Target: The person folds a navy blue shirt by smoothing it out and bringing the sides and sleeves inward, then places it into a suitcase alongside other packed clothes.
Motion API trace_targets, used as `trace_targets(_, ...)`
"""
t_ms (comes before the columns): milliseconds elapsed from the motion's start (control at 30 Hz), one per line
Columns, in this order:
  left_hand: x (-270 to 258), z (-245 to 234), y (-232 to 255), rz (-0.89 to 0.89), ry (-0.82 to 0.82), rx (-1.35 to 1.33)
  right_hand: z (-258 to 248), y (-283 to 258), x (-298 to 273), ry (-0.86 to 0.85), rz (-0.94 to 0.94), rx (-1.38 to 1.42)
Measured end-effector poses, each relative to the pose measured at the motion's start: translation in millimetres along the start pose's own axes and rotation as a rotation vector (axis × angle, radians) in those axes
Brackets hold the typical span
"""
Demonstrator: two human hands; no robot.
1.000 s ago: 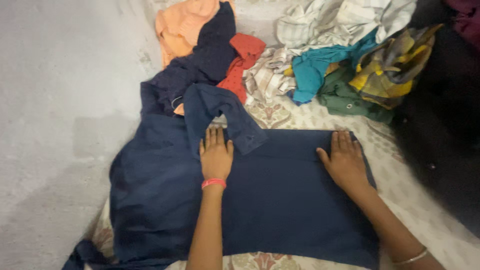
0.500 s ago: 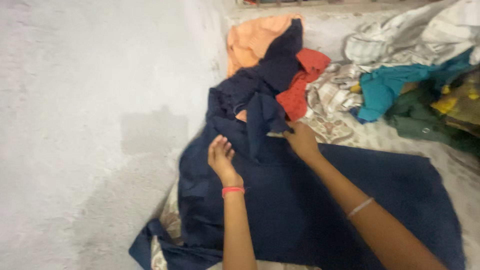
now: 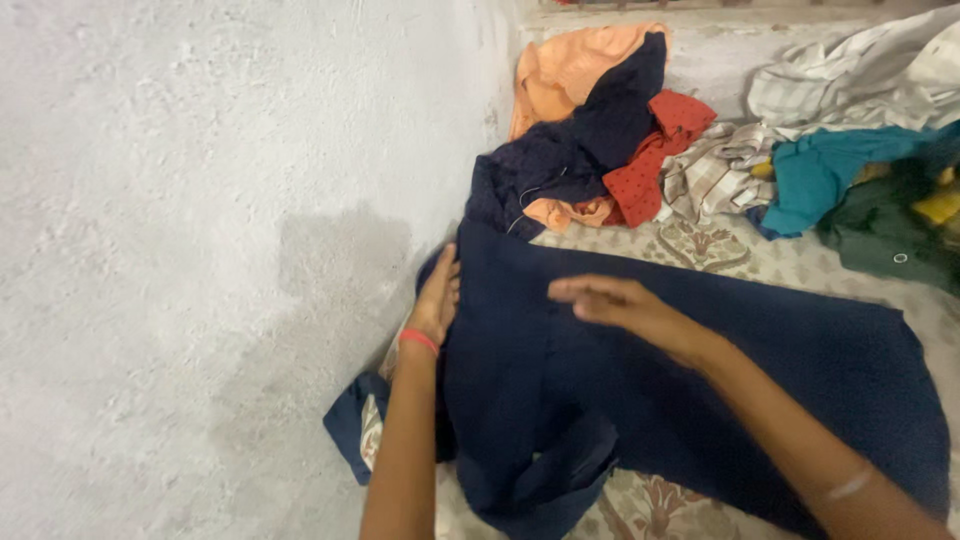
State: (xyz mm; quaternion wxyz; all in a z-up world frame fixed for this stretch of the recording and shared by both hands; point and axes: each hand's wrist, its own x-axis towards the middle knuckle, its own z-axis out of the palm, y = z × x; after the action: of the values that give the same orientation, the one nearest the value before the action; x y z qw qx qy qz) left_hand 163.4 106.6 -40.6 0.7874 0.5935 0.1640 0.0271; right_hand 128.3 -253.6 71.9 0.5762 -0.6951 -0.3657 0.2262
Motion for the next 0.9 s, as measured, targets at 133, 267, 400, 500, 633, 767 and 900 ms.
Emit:
trace_targets(133, 20.9, -2.6, 9.7, 0.025, 0.101, 0.326, 6.3, 55.4, 41.4, 0.305, -0.15, -0.432)
trace_targets(267, 56.8, 5.1, 1.8, 0.371, 0.101, 0.376, 25.2, 86.1, 67.0, 0.388, -0.183, -0.854)
trace_targets(400, 80.2, 22.1, 4.3, 0.48, 0.369, 0.735, 47.8, 103.2, 66.7, 0.388, -0.076, -1.075)
trace_targets(500, 93.4, 31.7, 1.6, 0.523, 0.341, 0.783, 47.2, 106.7, 63.9, 0.361, -0.08, -1.134)
trace_targets(633, 109.0, 43.6, 10.8, 0.607, 0.443, 0.766, 46.5, 99.6, 64.9, 0.38, -0.069, -1.105)
trace_targets(767, 87.5, 41.8, 2.5, 0.795, 0.477, 0.69, 45.7, 99.8, 64.6, 0.381, -0.072, -1.068)
trace_targets(900, 67.0, 54.8, 6.0, 0.771, 0.554, 0.865, 43.1, 101.6, 67.1, 0.392, -0.094, -1.089)
